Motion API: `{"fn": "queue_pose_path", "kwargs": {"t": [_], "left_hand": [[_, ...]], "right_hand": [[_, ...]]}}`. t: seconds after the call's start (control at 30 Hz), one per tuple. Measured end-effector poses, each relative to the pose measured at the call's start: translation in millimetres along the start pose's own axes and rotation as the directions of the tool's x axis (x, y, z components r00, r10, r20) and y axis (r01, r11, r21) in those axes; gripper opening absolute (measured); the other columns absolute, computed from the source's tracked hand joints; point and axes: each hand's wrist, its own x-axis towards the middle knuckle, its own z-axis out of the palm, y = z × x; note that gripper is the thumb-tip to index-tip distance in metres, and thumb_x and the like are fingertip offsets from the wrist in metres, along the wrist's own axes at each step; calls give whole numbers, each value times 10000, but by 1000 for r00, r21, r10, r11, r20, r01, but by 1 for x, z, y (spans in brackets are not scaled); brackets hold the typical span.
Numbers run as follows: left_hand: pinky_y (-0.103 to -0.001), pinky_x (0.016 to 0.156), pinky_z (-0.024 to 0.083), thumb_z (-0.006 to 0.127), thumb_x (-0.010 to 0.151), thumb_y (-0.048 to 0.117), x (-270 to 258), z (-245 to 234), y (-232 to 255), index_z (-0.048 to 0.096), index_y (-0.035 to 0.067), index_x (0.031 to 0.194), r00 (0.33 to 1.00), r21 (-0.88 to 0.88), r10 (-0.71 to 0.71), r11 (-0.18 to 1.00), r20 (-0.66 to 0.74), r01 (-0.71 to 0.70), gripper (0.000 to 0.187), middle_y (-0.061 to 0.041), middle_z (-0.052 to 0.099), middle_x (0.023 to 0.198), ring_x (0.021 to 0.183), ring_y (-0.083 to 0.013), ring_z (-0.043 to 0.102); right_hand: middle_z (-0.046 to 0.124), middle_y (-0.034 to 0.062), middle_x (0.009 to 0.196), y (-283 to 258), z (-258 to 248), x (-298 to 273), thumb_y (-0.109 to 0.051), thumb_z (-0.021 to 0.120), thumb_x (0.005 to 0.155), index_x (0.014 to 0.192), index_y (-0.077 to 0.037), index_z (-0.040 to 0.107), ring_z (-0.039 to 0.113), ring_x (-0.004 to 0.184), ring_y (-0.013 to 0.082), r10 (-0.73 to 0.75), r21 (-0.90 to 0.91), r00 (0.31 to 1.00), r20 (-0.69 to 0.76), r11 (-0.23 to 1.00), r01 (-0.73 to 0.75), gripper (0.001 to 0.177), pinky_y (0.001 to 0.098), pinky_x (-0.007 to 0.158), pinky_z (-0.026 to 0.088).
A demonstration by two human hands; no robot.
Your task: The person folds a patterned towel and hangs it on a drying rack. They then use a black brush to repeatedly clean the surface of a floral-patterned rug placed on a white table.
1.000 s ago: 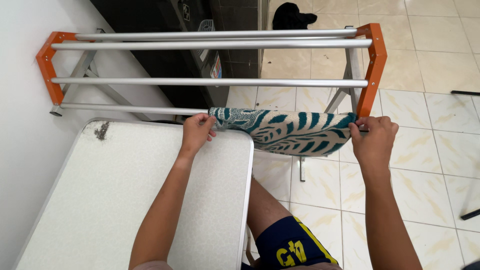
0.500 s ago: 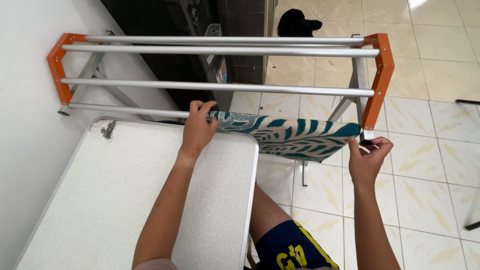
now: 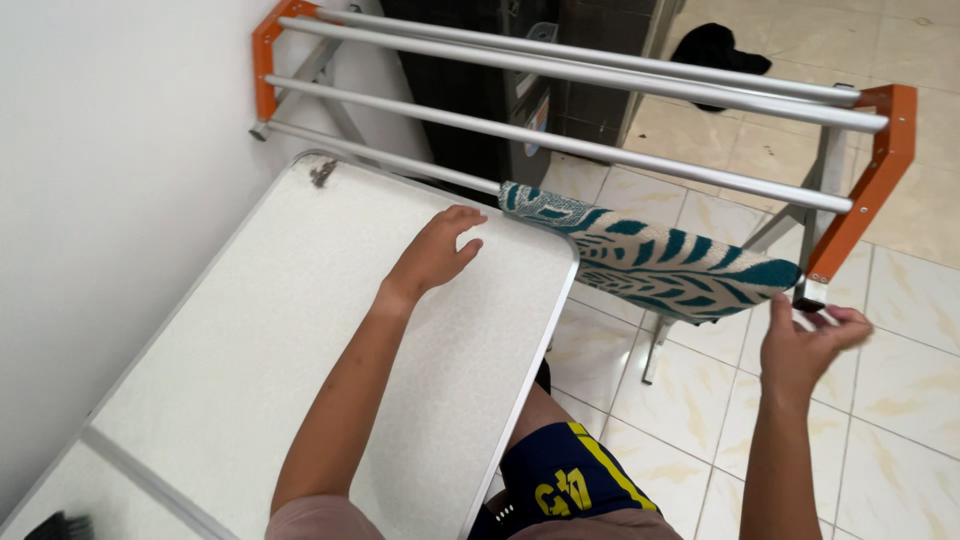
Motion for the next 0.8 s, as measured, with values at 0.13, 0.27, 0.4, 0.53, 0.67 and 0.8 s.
{"fn": "queue_pose_path", "kwargs": {"t": [0.13,0.27,0.4,0.53,0.67,0.8], "left_hand": [[-386,1035,501,657,958,194,-75,-60,23,700,97,1251,985,37,-170,985,6,169,312,-72,625,1384,1265,-261,592],[-359,897,560,642,963,209,-148,-107,47,718,112,1207,932,30,-357,933,-60,359,273,-46,679,1297,1113,-233,659],[-343,815,576,648,957,200,-223,-125,68,742,103,1144,866,-18,-468,881,-176,472,231,-42,741,1142,976,-218,698],[-331,814,579,654,952,187,-302,-115,83,755,84,1089,795,-115,-530,846,-295,521,199,-55,748,1068,971,-201,719],[-341,852,565,659,950,171,-374,-91,89,752,68,1072,692,-158,-607,785,-391,599,185,-69,742,1061,984,-212,718],[-366,910,535,679,922,156,-439,-65,99,756,62,1034,555,-159,-645,715,-525,681,165,-76,742,1039,1023,-243,679]], "right_hand": [[311,52,1211,-10,-7,-5,149,642,1005,1182,-57,314,396,927,118,-241,-138,970,-6,961,238,425,244,739,366],[405,28,1106,-62,61,-20,98,613,1092,1144,-64,402,445,860,81,-195,336,947,256,936,102,272,207,727,397],[521,15,990,-145,159,-70,49,638,1013,1047,-62,496,521,840,79,-268,454,714,646,888,-77,184,235,778,458],[620,1,925,-238,224,-142,-65,672,954,991,-73,583,578,790,100,-319,374,310,896,917,-139,97,255,673,488],[663,-4,910,-312,256,-215,-130,682,961,959,-74,631,587,778,121,-457,446,-157,876,889,-102,76,273,677,498],[685,-16,898,-359,266,-298,-148,683,947,948,-71,648,612,813,107,-494,490,-479,726,860,-144,85,289,692,509]]}}
